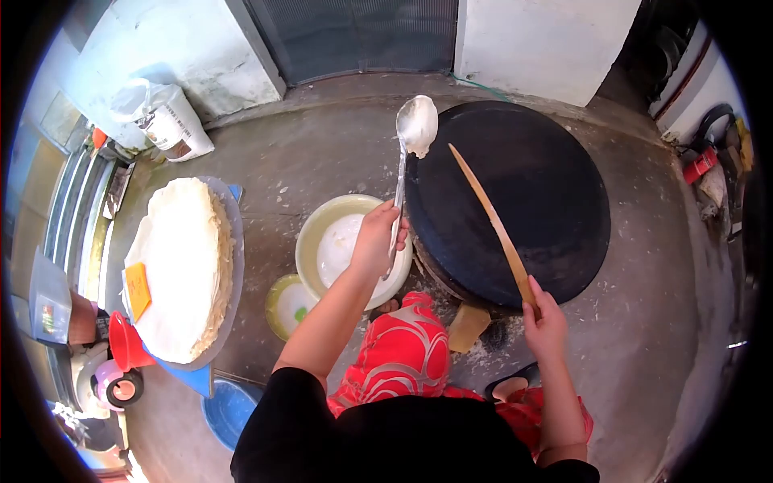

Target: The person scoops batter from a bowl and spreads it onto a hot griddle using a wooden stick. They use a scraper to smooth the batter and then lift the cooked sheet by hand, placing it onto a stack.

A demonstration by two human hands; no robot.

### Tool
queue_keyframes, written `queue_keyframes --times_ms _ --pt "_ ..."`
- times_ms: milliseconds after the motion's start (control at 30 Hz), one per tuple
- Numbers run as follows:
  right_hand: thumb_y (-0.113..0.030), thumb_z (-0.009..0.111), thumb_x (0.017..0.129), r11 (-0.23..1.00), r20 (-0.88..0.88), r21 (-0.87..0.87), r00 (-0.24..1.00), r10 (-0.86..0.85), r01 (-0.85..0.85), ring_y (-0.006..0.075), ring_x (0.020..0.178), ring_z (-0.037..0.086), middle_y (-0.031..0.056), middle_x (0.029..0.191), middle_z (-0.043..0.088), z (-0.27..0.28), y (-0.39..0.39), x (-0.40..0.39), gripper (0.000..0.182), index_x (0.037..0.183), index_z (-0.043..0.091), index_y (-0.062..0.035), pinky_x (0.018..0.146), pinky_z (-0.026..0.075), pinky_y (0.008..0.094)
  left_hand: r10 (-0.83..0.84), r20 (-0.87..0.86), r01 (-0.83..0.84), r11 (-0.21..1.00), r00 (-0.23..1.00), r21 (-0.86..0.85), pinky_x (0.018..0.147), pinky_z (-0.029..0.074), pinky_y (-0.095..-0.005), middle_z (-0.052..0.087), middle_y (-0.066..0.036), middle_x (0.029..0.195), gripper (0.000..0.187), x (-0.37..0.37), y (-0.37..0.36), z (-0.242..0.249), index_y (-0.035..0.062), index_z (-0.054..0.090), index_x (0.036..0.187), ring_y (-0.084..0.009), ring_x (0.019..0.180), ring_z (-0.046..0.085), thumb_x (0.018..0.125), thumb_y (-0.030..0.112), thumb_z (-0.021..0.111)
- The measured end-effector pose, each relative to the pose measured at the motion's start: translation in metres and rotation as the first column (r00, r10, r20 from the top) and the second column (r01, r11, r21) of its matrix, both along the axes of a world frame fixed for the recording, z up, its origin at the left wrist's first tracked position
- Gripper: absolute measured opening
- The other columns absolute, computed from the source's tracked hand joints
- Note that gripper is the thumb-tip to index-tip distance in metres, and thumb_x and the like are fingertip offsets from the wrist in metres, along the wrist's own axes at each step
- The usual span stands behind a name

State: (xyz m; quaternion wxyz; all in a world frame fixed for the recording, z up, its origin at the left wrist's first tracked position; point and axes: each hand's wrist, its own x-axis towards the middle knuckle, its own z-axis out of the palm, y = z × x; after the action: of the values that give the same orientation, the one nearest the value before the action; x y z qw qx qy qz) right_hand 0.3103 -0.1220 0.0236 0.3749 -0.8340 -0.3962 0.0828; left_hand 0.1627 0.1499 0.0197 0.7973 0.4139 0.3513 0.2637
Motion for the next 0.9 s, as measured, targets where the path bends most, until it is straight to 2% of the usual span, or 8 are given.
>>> queue_keyframes --times_ms 33,67,167,300,433,633,700,900 --pt "0.002 0.053 0.074 1.000 0.001 0.000 1.000 -0.004 0.004 0.0219 0.063 0.054 0.0108 0.076 0.054 0.003 0.007 0.003 0.045 0.117 0.051 -0.0102 0.061 0.043 0.0258 -0.005 0.007 0.004 1.000 1.000 0.021 0.040 0.038 -0.0205 0.050 -0.003 0.064 0.020 0.009 0.000 -0.004 0.0001 0.048 0.100 -0.0088 0.048 0.045 0.088 0.011 0.036" --pt "0.003 0.053 0.073 0.999 0.014 -0.028 1.000 0.028 -0.028 0.0222 0.065 0.054 0.0115 0.076 0.052 0.005 0.015 0.007 0.047 0.118 0.050 -0.0102 0.062 0.043 0.0257 0.040 -0.002 -0.040 0.999 0.999 -0.015 0.038 0.035 -0.0210 0.047 -0.002 0.062 0.014 0.019 0.000 -0.009 0.0024 0.051 0.087 -0.0088 0.045 0.042 0.086 0.009 0.039" --pt "0.001 0.054 0.072 0.997 0.075 -0.008 0.994 0.082 -0.082 0.0250 0.066 0.055 0.0113 0.075 0.051 -0.005 0.042 0.017 0.047 0.117 0.051 -0.0122 0.061 0.044 0.0287 0.037 -0.067 -0.038 0.999 0.997 -0.022 0.037 0.035 -0.0205 0.047 -0.001 0.061 0.013 0.035 0.001 -0.027 0.0042 0.052 0.087 -0.0078 0.044 0.041 0.087 0.009 0.040" --pt "-0.005 0.055 0.071 0.994 0.098 -0.040 0.990 0.103 -0.100 0.0284 0.067 0.055 0.0103 0.075 0.053 -0.021 0.070 0.028 0.043 0.113 0.054 -0.0153 0.060 0.045 0.0346 0.047 -0.135 -0.058 0.995 0.990 -0.077 0.038 0.037 -0.0214 0.047 -0.003 0.062 0.018 0.044 -0.004 -0.040 0.0013 0.048 0.101 -0.0098 0.045 0.043 0.086 0.008 0.042" --pt "-0.006 0.055 0.069 0.995 0.107 -0.006 0.989 0.100 -0.100 0.0282 0.068 0.056 0.0103 0.077 0.054 -0.034 0.072 0.036 0.043 0.111 0.055 -0.0155 0.061 0.046 0.0348 0.057 -0.119 -0.068 0.993 0.991 -0.094 0.038 0.037 -0.0215 0.046 -0.003 0.061 0.018 0.041 -0.005 -0.048 0.0010 0.047 0.102 -0.0098 0.044 0.042 0.086 0.007 0.042" --pt "-0.007 0.055 0.067 0.999 0.051 -0.030 0.998 0.028 -0.026 0.0285 0.075 0.057 0.0110 0.081 0.057 -0.039 0.071 0.040 0.042 0.109 0.057 -0.0151 0.067 0.046 0.0344 0.090 -0.207 -0.067 0.991 0.974 0.112 0.038 0.034 -0.0203 0.045 -0.002 0.060 0.021 0.038 -0.017 -0.039 -0.0013 0.051 0.103 -0.0082 0.043 0.039 0.085 0.006 0.046" --pt "-0.008 0.055 0.067 1.000 0.021 -0.005 0.999 0.025 -0.025 0.0285 0.078 0.057 0.0110 0.085 0.058 -0.046 0.069 0.041 0.042 0.109 0.057 -0.0149 0.069 0.046 0.0342 0.206 -0.154 -0.184 0.972 0.966 0.144 0.038 0.033 -0.0201 0.045 -0.001 0.061 0.025 0.038 -0.024 -0.031 -0.0027 0.051 0.108 -0.0068 0.043 0.038 0.084 0.006 0.046" --pt "-0.009 0.056 0.067 0.999 -0.038 -0.049 0.999 0.008 -0.010 0.0284 0.082 0.057 0.0109 0.091 0.060 -0.049 0.065 0.050 0.042 0.108 0.057 -0.0145 0.071 0.046 0.0338 0.066 -0.233 -0.039 0.992 0.970 0.118 0.038 0.033 -0.0199 0.044 0.001 0.060 0.027 0.055 -0.005 -0.061 0.0011 0.051 0.110 -0.0062 0.043 0.038 0.085 0.007 0.045"
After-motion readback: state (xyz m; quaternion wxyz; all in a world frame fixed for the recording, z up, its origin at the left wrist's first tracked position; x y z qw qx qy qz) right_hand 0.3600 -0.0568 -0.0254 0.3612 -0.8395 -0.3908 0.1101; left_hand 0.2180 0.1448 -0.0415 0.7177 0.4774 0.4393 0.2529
